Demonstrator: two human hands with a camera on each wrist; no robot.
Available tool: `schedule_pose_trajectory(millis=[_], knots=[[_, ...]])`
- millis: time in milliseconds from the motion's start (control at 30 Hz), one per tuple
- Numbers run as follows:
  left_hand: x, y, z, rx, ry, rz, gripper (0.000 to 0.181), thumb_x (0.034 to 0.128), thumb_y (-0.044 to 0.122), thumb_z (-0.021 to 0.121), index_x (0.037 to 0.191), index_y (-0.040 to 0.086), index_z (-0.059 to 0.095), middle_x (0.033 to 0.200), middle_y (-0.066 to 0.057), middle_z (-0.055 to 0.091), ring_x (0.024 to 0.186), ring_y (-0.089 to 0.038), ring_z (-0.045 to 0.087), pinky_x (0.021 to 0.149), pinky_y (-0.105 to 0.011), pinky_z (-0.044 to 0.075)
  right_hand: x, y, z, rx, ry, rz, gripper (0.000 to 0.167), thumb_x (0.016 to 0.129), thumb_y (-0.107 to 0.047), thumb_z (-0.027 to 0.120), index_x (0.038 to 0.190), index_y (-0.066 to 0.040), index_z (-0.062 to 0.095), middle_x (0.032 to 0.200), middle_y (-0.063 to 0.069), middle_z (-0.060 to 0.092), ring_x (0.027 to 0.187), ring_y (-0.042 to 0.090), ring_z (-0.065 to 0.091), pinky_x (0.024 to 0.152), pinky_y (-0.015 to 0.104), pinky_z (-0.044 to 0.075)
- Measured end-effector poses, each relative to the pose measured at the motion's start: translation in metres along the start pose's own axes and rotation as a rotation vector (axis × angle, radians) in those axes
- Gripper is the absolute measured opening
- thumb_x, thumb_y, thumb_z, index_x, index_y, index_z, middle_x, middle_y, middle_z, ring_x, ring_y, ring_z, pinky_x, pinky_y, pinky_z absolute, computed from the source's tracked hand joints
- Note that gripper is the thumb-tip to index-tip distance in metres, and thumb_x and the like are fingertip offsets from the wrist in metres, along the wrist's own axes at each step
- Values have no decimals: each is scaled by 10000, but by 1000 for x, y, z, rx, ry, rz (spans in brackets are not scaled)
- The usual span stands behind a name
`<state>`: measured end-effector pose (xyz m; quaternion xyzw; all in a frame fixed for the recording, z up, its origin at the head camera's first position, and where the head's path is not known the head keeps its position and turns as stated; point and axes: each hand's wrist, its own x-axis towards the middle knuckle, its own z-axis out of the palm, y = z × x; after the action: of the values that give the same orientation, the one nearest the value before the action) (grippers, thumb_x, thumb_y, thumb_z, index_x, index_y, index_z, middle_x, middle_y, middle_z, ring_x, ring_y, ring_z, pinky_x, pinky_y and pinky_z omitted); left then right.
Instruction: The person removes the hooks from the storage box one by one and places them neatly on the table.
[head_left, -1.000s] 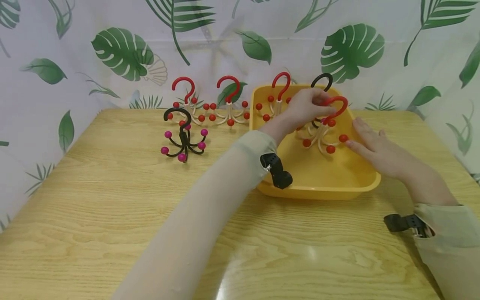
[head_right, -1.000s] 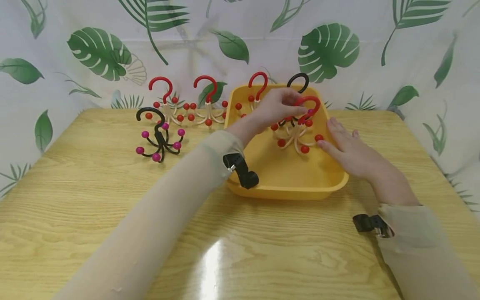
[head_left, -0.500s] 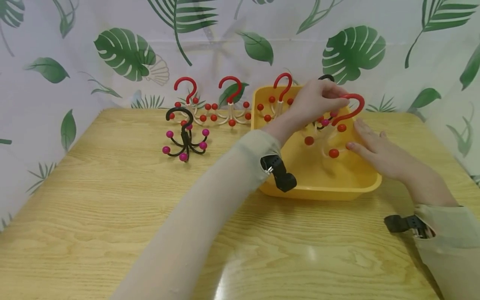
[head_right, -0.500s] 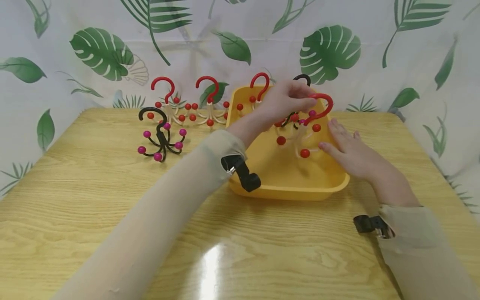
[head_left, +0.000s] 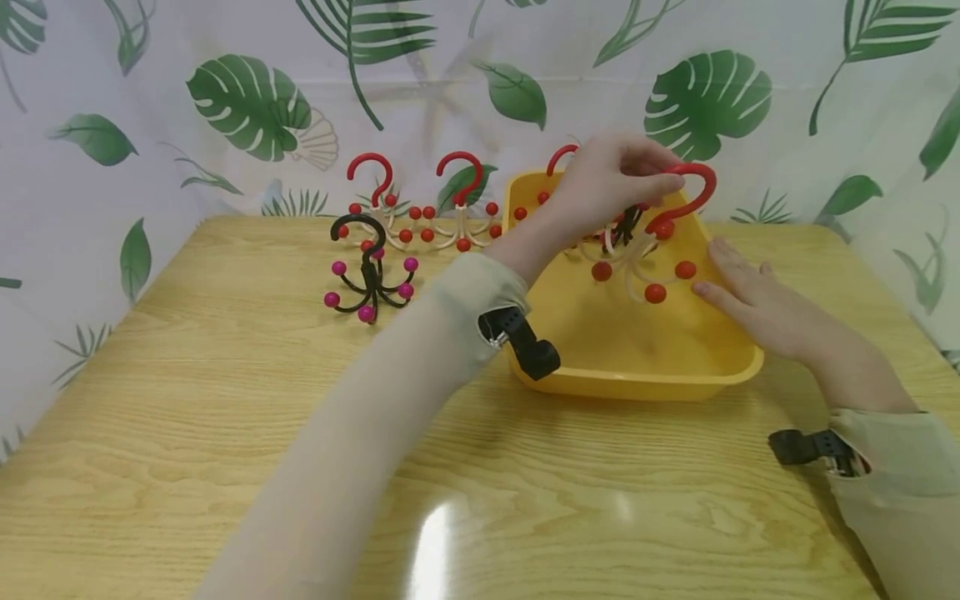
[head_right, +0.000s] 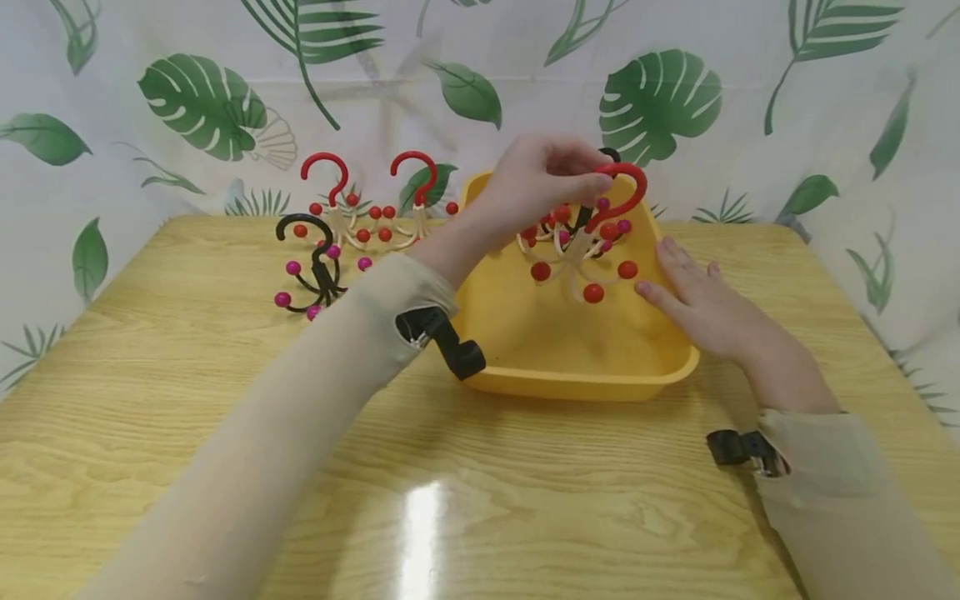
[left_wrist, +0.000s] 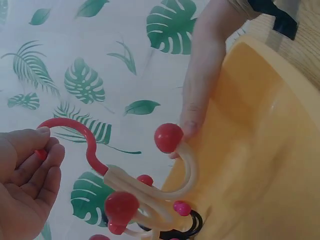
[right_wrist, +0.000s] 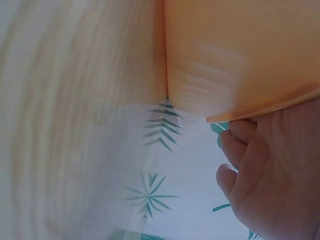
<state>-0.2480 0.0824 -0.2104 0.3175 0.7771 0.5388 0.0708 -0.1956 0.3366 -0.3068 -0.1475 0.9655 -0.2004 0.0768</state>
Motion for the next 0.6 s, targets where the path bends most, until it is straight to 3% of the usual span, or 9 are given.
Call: schedule_pose_trajectory(millis=[200, 400, 600], knots=[[-17, 10, -21, -88, 71, 16, 225, 903, 146, 669, 1110, 58, 662, 976, -34, 677, 866, -143, 630, 753, -175, 496, 1, 0, 1, -5, -4, 4, 728, 1025, -444, 330, 1510, -84, -75, 1558, 107, -156, 1421, 328, -127, 1078, 488, -194], [-48, 27, -47, -122, 143, 64, 202, 895, 84, 668, 1080, 4, 671, 937, -81, 687, 848, -182, 640, 778, -205, 504, 1, 0, 2, -9, 5, -18, 720, 1032, -423, 328, 1506, -59, -74, 1556, 104, -159, 1422, 325, -123, 1084, 472, -190], [-70, 20, -73, -143, 198, 71, 209, 892, 74, 669, 1083, -12, 667, 949, -106, 689, 852, -203, 646, 821, -244, 511, 1, 2, 2, -12, 8, -40, 699, 1042, -393, 311, 1500, -24, -67, 1553, 106, -162, 1418, 324, -128, 1084, 462, -192]])
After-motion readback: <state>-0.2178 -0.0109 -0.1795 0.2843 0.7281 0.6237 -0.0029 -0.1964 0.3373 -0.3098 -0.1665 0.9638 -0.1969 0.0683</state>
